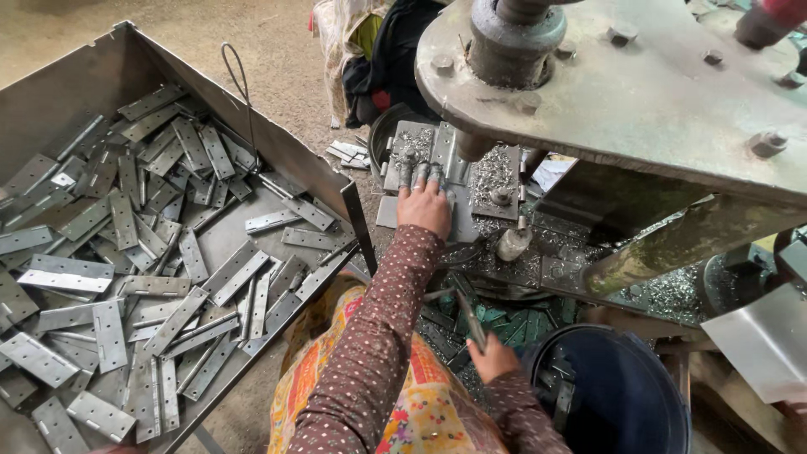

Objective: The person repeatedly picks up metal brackets from a bin, places them into a manual punching machine, and operates the lever to punch holes. The processed brackets are then dropped into a collection bin below.

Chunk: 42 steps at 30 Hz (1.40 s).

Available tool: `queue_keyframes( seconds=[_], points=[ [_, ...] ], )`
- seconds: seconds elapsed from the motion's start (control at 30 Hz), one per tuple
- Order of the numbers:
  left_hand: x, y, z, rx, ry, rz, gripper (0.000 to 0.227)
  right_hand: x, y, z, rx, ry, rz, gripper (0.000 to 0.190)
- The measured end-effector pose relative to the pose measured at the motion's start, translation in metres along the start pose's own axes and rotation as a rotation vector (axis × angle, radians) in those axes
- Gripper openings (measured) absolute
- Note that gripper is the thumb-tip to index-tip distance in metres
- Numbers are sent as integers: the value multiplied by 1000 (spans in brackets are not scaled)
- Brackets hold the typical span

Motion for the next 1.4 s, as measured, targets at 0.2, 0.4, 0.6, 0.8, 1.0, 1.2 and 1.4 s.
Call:
queue_keyframes(
  seconds=[0.2, 0.4, 0.6, 0.8, 1.0, 1.2, 1.4],
  points=[
    [1, 11, 12, 44, 152, -8, 27, -21, -24, -52, -264, 35, 100, 49],
    [37, 110, 33, -477, 211, -80, 43, -23, -22, -4, -77, 137, 37, 66],
    [232, 236, -28, -330, -48, 608, 29, 18, 25, 71, 55, 67, -27, 55],
    [291, 296, -79, -290, -212, 604, 45, 48, 37, 86, 67, 92, -57, 52],
    [290, 296, -98, -444, -339, 564, 14, 42, 36, 89, 85, 159, -53, 56],
    [294, 268, -50, -300, -11, 697, 12, 53, 27, 107, 38, 195, 41, 59],
    [161, 183, 43, -468, 18, 394, 16, 60, 29, 102, -38, 257, 72, 60]
  ],
)
Point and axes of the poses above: each hand's wrist, its own y-axis away from the middle knuckle, its own z-axis out of the back of the hand, x = y × z, the point moved 7 cm from there along -y, towards the middle knuckle, and after that the axes turned 3 degrees about y, right-handed, at the moved point
